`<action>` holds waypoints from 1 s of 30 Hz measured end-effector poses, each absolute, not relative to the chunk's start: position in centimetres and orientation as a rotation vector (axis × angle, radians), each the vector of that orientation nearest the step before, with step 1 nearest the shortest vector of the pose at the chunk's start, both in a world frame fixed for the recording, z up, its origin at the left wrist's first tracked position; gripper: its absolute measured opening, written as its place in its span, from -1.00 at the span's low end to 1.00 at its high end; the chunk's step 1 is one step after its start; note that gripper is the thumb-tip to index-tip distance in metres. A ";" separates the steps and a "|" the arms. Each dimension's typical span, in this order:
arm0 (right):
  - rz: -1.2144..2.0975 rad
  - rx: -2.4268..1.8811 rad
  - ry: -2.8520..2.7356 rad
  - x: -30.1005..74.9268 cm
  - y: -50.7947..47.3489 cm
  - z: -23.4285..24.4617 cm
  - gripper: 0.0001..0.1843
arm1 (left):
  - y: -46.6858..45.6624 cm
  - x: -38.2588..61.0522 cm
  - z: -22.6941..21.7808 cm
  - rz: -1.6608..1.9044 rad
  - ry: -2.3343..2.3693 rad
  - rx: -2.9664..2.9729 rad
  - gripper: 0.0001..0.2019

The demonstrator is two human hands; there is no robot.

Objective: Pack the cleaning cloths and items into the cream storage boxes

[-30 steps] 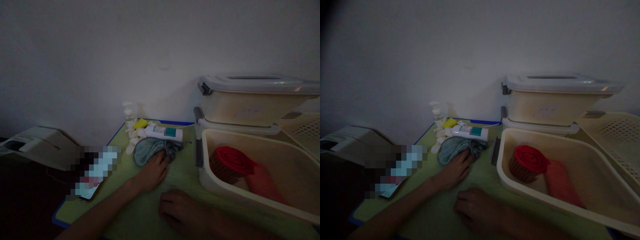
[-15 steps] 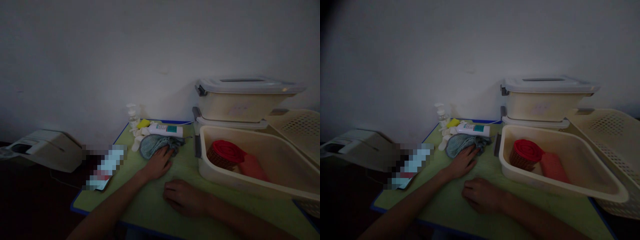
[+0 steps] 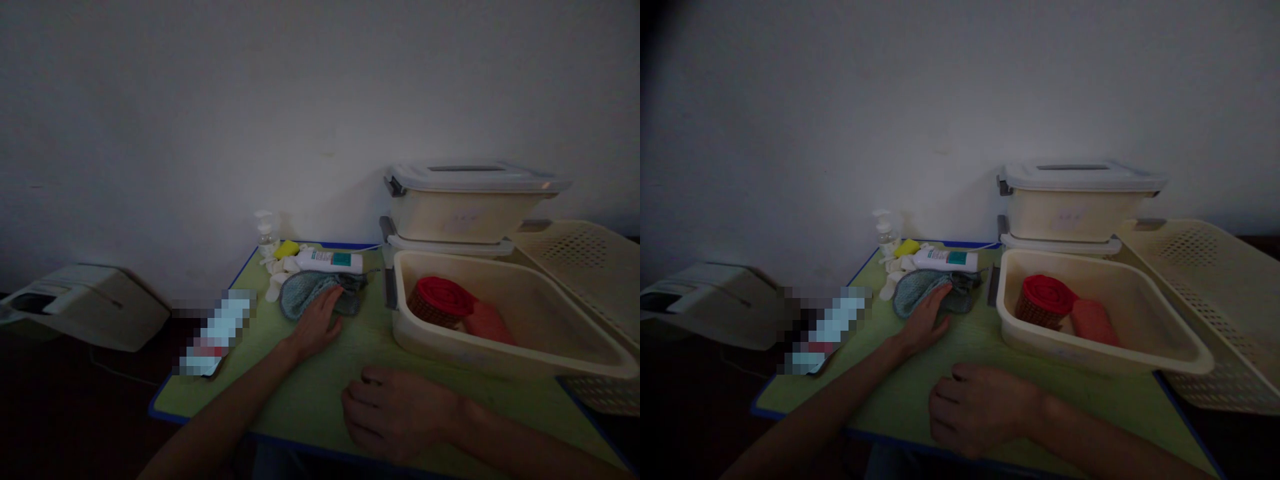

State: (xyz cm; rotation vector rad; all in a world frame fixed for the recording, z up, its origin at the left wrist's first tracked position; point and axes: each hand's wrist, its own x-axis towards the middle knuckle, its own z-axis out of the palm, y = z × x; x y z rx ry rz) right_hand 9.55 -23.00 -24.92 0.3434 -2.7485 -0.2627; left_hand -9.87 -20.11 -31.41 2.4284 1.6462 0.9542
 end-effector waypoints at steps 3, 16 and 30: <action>-0.356 0.346 -2.754 10.6 -23.0 -21.7 -0.67 | -20.0 -9.9 -31.5 1.003 1.607 2.502 -0.42; -1.224 0.015 -2.636 17.5 -16.7 -10.6 -0.58 | -17.3 -10.4 -24.9 0.544 1.688 2.900 -0.39; -0.797 -1.747 -2.320 21.6 -7.7 -5.1 -0.51 | -6.9 -6.9 -10.4 1.196 1.646 2.268 -0.52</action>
